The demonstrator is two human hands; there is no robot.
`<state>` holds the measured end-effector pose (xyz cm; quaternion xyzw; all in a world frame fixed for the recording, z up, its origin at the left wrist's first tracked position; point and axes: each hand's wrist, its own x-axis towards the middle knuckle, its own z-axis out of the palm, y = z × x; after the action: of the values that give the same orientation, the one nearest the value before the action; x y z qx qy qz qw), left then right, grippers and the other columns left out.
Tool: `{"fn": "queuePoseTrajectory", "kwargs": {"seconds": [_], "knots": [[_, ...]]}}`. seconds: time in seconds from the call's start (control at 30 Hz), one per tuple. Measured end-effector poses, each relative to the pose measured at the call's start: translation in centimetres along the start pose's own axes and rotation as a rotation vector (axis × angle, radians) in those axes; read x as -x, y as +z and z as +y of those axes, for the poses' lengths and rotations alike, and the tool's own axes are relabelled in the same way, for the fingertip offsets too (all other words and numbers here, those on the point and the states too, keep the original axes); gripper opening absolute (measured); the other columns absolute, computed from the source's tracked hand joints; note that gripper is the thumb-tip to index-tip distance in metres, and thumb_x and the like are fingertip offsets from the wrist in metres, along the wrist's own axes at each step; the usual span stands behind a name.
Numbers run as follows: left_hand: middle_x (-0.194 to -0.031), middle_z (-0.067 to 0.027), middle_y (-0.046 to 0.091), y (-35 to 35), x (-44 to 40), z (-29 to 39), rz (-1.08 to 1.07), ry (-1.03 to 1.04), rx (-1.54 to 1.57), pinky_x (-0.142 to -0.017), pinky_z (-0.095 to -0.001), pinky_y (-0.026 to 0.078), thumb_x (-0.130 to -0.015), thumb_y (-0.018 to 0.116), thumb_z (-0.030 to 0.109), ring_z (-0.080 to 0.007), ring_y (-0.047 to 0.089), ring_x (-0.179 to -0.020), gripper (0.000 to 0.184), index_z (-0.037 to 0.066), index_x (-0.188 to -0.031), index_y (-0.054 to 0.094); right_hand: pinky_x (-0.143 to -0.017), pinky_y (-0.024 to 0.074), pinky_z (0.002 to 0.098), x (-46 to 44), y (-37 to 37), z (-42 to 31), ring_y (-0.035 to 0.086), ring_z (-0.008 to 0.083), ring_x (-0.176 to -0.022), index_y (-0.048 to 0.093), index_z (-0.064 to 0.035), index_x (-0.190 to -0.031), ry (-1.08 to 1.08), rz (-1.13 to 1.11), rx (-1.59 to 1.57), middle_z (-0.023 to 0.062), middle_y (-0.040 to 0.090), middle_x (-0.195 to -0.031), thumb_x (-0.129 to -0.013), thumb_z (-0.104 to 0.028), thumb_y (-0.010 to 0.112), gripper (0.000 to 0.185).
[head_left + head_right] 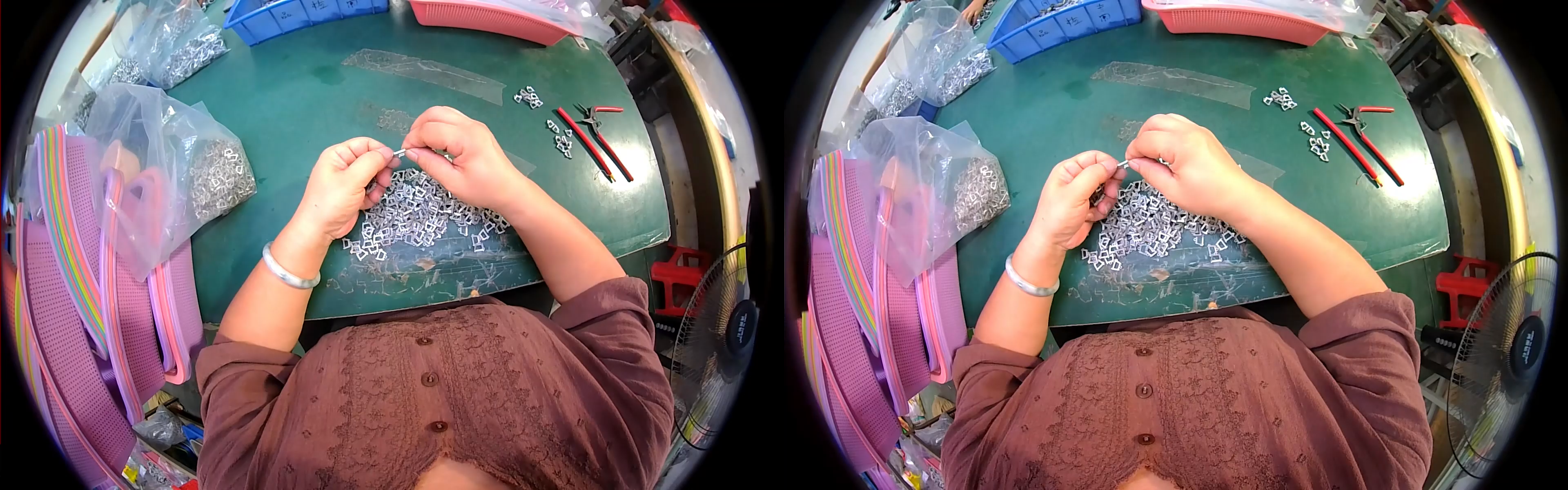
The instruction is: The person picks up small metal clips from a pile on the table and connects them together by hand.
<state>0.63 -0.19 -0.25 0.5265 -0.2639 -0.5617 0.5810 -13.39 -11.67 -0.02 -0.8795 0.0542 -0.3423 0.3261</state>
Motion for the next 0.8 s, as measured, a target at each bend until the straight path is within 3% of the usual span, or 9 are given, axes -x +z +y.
{"fn": "queuePoseTrajectory", "kwargs": {"seconds": [0.1, 0.2, 0.5, 0.8], "knots": [[-0.060, -0.0005, 0.050, -0.11, -0.01, 0.11, -0.031, -0.026, 0.049, -0.037, -0.0152, 0.026, -0.083, 0.050, 0.013, -0.0051, 0.040, -0.045, 0.012, 0.003, -0.079, 0.056, -0.066, 0.0438, 0.0339, -0.13, -0.18, -0.36, 0.053, 0.0258, -0.075, 0.059, -0.0029, -0.075, -0.026, 0.000, 0.056, 0.0079, 0.055, -0.076, -0.071, -0.006, 0.060, 0.005], [-0.060, -0.0008, 0.050, -0.18, -0.11, 0.07, -0.016, -0.039, 0.087, -0.036, -0.0151, 0.025, -0.083, 0.050, 0.011, -0.0049, 0.040, -0.044, 0.011, 0.002, -0.079, 0.056, -0.063, 0.0448, 0.0294, -0.18, -0.34, -0.17, 0.055, 0.0215, -0.073, 0.059, -0.0025, -0.080, -0.053, -0.028, 0.095, 0.0073, 0.056, -0.077, -0.071, -0.003, 0.061, 0.009], [-0.061, 0.0009, 0.051, 0.37, 0.04, -0.12, 0.053, 0.076, 0.026, -0.037, -0.0142, 0.027, -0.083, 0.054, 0.011, -0.0034, 0.041, -0.045, 0.007, 0.004, -0.080, 0.057, -0.058, 0.0421, 0.0245, 0.04, -0.14, -0.45, 0.053, 0.0143, -0.068, 0.057, -0.0016, -0.086, 0.117, -0.021, -0.080, 0.0059, 0.055, -0.077, -0.073, -0.003, 0.061, 0.014], [-0.062, 0.0014, 0.052, 0.45, -0.06, -0.38, 0.068, 0.118, 0.006, -0.038, -0.0139, 0.028, -0.083, 0.055, 0.012, -0.0033, 0.042, -0.047, 0.007, 0.006, -0.081, 0.057, -0.057, 0.0412, 0.0240, 0.01, -0.23, -0.61, 0.053, 0.0129, -0.068, 0.057, -0.0014, -0.084, 0.132, -0.041, -0.085, 0.0042, 0.055, -0.077, -0.072, -0.002, 0.061, 0.013]]}}
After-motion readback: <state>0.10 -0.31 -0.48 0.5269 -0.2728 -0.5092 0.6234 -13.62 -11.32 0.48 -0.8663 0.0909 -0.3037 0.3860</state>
